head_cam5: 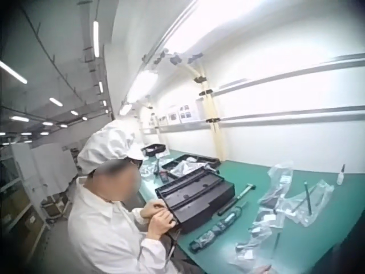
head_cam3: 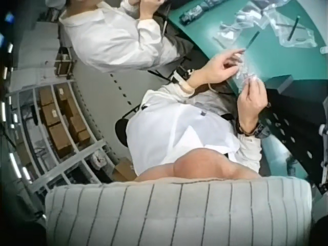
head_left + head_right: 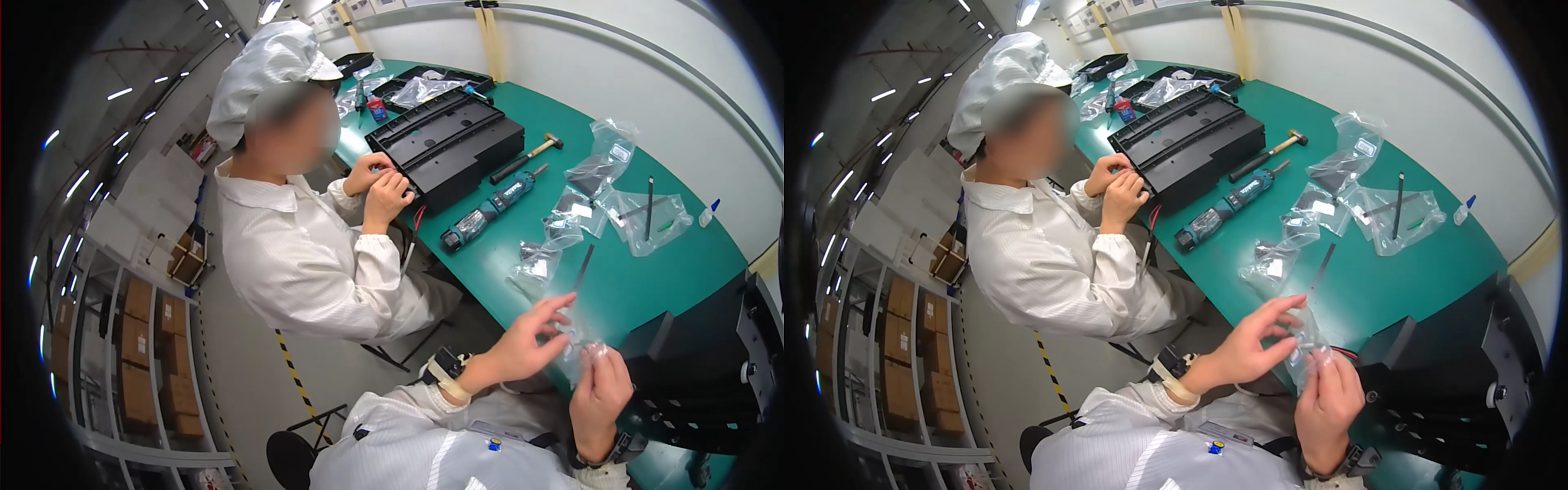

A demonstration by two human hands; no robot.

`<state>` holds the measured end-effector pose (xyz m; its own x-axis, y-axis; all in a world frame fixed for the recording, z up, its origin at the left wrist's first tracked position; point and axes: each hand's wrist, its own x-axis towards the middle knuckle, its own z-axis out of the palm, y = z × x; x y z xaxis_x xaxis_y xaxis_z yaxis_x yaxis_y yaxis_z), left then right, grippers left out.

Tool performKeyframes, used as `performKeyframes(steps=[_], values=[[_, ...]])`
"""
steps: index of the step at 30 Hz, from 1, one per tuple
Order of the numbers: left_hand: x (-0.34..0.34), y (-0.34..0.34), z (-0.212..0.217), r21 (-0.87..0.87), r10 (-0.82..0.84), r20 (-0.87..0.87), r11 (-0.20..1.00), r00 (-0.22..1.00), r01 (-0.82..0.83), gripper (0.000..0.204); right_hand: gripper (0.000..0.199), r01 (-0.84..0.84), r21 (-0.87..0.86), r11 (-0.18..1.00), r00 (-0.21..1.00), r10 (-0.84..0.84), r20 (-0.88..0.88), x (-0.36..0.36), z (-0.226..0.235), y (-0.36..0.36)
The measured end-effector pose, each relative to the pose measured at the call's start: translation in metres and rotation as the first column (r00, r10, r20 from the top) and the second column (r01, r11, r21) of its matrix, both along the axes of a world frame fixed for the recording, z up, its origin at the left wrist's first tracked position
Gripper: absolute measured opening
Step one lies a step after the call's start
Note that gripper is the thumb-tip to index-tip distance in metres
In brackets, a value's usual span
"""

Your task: The person is seen assembling a black mechanical component by attaching various parts and securing them on a green workbench.

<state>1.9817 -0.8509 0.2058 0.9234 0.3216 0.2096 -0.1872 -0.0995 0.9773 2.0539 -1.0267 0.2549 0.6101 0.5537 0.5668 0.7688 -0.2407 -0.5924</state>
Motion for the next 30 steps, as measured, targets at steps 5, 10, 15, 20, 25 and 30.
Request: performKeyframes(steps=[5, 10, 15, 20, 25, 30], values=[[-0.005, 0.026, 0.009, 0.305, -0.005, 0.093, 0.952, 0.996, -0.024, 0.085, 0.014, -0.003, 0.050, 0.999, 0.999, 0.001, 0.044, 0.013, -0.014, 0.040], [0.006, 0.022, -0.007, 0.573, 0.023, 0.129, 0.814, 0.991, -0.094, 0.089, 0.008, -0.062, 0.195, 0.979, 0.949, 0.119, -0.293, 0.023, -0.036, 0.056], [0.016, 0.026, -0.014, 0.606, 0.040, 0.110, 0.789, 0.993, -0.099, 0.083, 0.008, 0.066, 0.199, 0.978, 0.871, 0.041, -0.490, 0.021, -0.036, 0.047], [0.029, 0.031, -0.016, 0.646, 0.149, 0.125, 0.738, 0.981, -0.195, 0.075, 0.009, 0.217, 0.250, 0.944, 0.918, -0.109, -0.382, 0.010, -0.032, 0.038], [0.032, 0.019, -0.007, 0.741, 0.306, 0.179, 0.583, 0.935, -0.333, 0.065, 0.007, 0.183, 0.249, 0.951, 0.873, -0.042, -0.485, 0.007, -0.026, 0.019], [-0.001, -0.034, 0.018, -0.243, 0.281, 0.135, 0.939, 0.950, -0.244, 0.041, 0.011, 0.093, 0.248, 0.964, 0.950, -0.012, -0.311, 0.007, -0.012, 0.004]])
